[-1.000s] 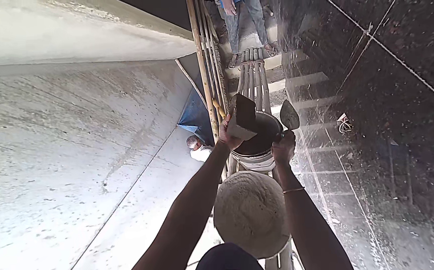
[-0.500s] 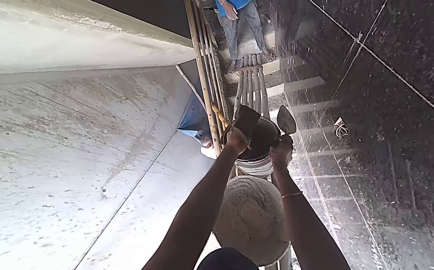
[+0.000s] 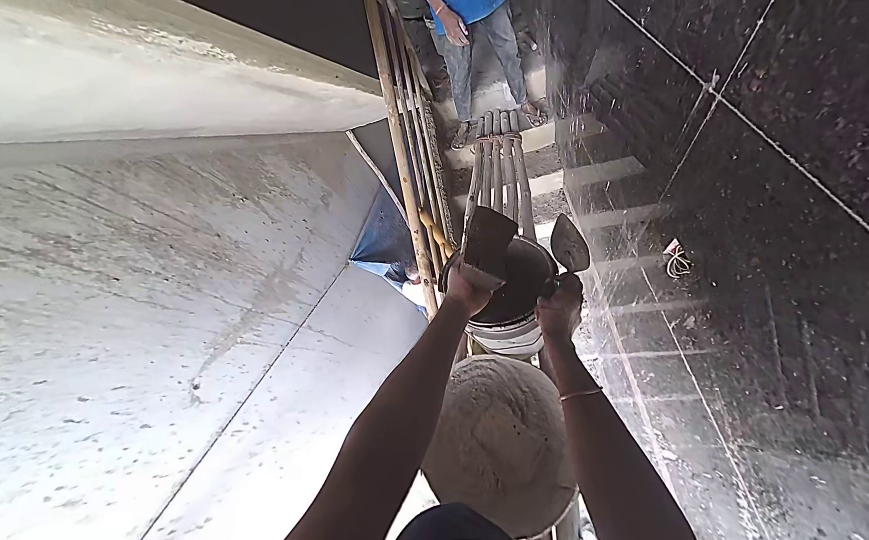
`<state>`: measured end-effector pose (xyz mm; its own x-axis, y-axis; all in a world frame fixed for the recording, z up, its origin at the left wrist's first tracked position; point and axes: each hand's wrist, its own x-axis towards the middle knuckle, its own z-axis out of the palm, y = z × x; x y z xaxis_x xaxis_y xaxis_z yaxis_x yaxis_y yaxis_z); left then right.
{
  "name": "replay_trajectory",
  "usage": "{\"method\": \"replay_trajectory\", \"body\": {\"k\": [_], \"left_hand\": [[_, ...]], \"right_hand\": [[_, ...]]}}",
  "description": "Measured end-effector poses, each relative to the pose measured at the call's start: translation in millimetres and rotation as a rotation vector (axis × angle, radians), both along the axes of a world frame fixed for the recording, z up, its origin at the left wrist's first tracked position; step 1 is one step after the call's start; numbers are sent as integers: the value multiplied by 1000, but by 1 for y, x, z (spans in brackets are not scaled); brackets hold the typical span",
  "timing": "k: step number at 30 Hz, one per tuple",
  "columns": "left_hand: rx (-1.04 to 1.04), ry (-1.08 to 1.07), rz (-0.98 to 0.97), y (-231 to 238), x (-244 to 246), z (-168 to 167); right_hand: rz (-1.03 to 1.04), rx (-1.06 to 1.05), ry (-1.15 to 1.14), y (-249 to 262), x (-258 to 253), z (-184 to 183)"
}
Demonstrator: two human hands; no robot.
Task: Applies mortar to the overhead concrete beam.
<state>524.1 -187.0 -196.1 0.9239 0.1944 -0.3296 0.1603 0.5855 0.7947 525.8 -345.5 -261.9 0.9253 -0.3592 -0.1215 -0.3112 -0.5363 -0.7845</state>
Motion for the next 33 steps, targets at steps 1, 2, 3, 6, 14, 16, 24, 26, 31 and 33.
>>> {"method": "replay_trajectory", "body": {"k": [1, 2, 3, 6, 14, 16, 24, 26, 31, 33], "left_hand": [[-8, -40, -41, 3, -3, 2], [-74, -58, -53, 5, -5, 5], [-147, -86, -69, 8, -6, 6], [-240, -187, -143, 21, -14, 7], [125, -211, -268, 58, -130, 27], [403, -161, -306, 59, -162, 18], [1432, 239, -740, 23, -263, -104], [1547, 363, -833, 4, -269, -115], [1673, 437, -932, -27, -270, -132], [1692, 444, -977, -32, -268, -139]], "right_hand": [[0, 6, -3, 0, 0, -1], [1, 8, -10, 0, -1, -1], [0, 4, -14, 0, 0, 0], [-3, -4, -12, 0, -1, 1], [12, -14, -10, 0, 2, -12], [-3, 3, -8, 1, 6, -12], [0, -28, 14, 0, 5, -9], [7, -29, 24, 0, 5, -8], [7, -45, 8, 1, 7, -10], [3, -43, 12, 1, 7, -8]]}}
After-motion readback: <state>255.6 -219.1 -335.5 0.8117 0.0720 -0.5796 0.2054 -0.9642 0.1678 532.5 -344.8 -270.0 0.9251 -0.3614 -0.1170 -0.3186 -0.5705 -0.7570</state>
